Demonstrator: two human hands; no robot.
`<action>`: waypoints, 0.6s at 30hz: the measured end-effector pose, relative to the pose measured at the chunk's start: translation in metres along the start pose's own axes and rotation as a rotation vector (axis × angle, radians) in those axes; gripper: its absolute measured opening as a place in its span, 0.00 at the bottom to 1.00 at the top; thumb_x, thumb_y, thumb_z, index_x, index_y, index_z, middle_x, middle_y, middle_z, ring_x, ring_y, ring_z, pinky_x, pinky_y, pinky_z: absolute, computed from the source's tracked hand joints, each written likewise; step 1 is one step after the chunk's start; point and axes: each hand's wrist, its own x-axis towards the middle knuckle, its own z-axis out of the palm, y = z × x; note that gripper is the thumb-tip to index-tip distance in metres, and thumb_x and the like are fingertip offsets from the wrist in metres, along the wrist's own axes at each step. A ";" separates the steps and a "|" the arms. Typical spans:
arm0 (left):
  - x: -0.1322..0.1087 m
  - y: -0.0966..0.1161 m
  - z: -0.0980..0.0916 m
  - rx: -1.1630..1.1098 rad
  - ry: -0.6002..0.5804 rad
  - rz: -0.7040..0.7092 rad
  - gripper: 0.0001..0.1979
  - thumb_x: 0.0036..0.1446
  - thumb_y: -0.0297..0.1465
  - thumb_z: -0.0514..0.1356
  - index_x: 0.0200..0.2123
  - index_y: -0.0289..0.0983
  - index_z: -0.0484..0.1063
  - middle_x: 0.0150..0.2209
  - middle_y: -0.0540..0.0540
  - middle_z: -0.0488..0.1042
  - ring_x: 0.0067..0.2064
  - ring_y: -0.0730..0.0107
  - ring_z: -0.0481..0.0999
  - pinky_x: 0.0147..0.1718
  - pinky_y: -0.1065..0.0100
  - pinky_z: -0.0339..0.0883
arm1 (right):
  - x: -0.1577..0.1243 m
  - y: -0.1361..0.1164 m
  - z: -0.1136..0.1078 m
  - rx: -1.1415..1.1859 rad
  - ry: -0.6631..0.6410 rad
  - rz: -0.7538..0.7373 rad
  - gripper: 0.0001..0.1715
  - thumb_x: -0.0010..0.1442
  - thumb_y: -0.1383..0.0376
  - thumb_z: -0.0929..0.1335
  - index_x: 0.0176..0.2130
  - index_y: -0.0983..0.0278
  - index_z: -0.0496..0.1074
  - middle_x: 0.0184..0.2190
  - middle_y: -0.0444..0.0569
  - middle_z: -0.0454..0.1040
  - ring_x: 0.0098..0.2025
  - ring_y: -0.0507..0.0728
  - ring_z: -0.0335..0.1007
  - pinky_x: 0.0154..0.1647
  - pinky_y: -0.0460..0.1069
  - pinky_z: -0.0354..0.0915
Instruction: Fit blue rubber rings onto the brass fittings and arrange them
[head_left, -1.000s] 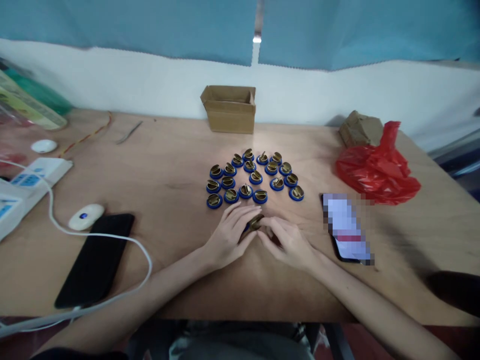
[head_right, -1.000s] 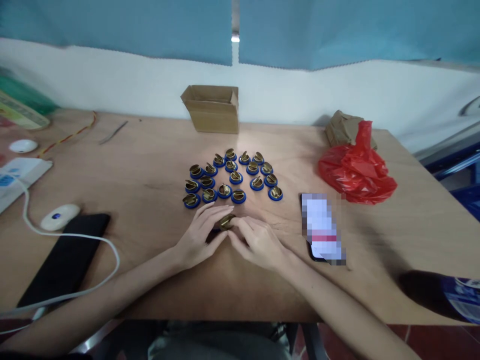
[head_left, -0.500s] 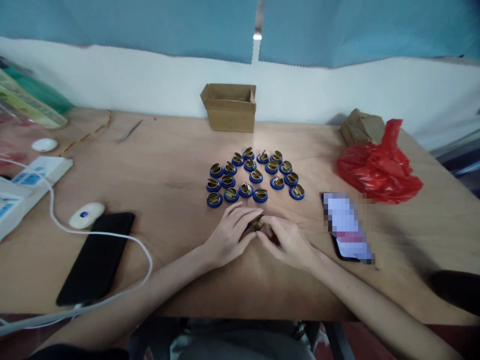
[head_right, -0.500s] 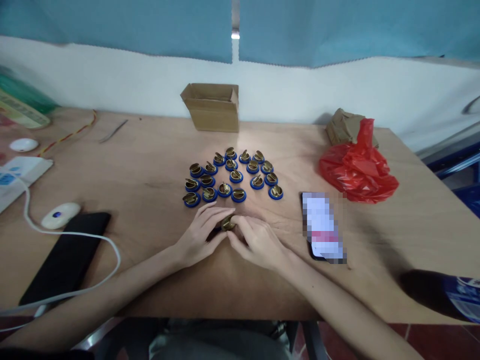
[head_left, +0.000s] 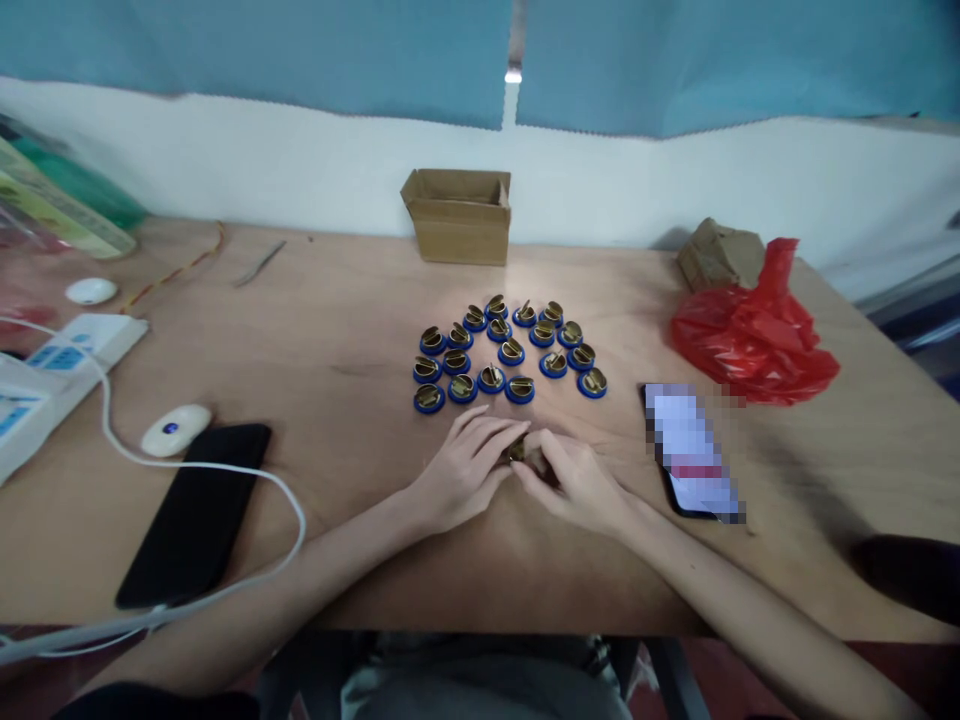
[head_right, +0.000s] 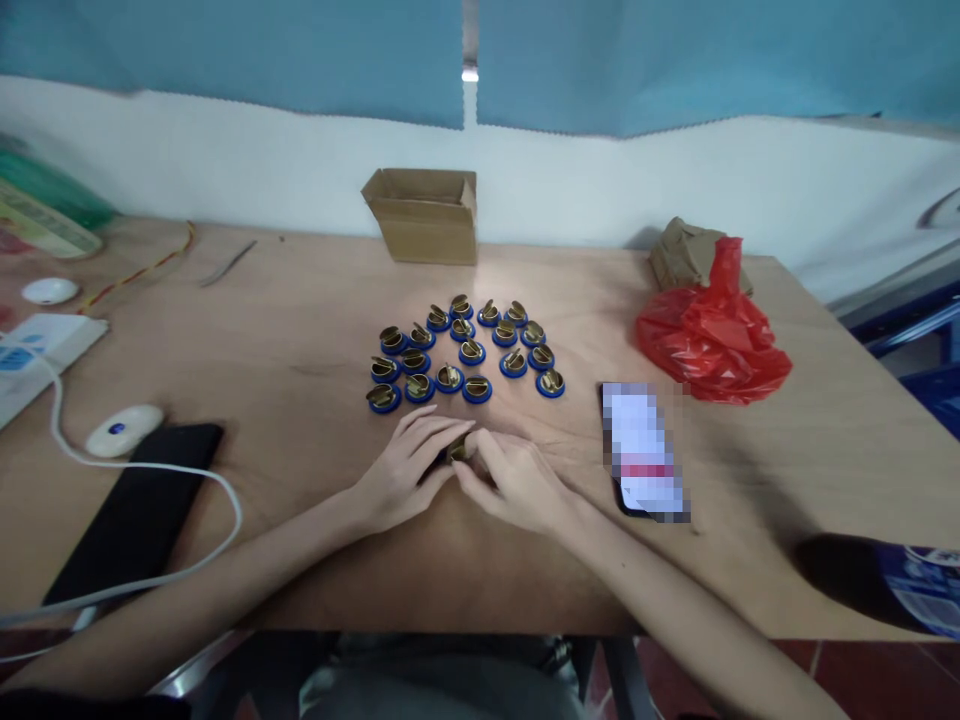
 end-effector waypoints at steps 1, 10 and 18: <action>0.000 0.000 0.000 -0.002 0.000 -0.001 0.25 0.65 0.25 0.57 0.64 0.34 0.59 0.53 0.38 0.76 0.55 0.59 0.75 0.61 0.47 0.65 | -0.001 0.001 0.001 0.003 0.006 -0.003 0.09 0.68 0.66 0.65 0.35 0.60 0.59 0.24 0.40 0.66 0.24 0.51 0.61 0.27 0.47 0.57; 0.001 0.002 -0.001 -0.028 0.018 -0.028 0.26 0.63 0.28 0.61 0.63 0.36 0.61 0.49 0.39 0.77 0.52 0.60 0.77 0.60 0.48 0.66 | -0.003 0.001 0.004 -0.018 0.072 -0.056 0.05 0.70 0.69 0.63 0.38 0.62 0.64 0.30 0.46 0.70 0.30 0.53 0.66 0.31 0.48 0.62; 0.001 0.003 -0.001 -0.022 -0.012 0.021 0.26 0.62 0.27 0.60 0.63 0.34 0.61 0.51 0.38 0.77 0.53 0.60 0.77 0.60 0.49 0.66 | -0.001 0.002 0.004 0.042 0.021 -0.033 0.13 0.67 0.68 0.62 0.30 0.59 0.56 0.28 0.43 0.63 0.26 0.52 0.58 0.26 0.47 0.56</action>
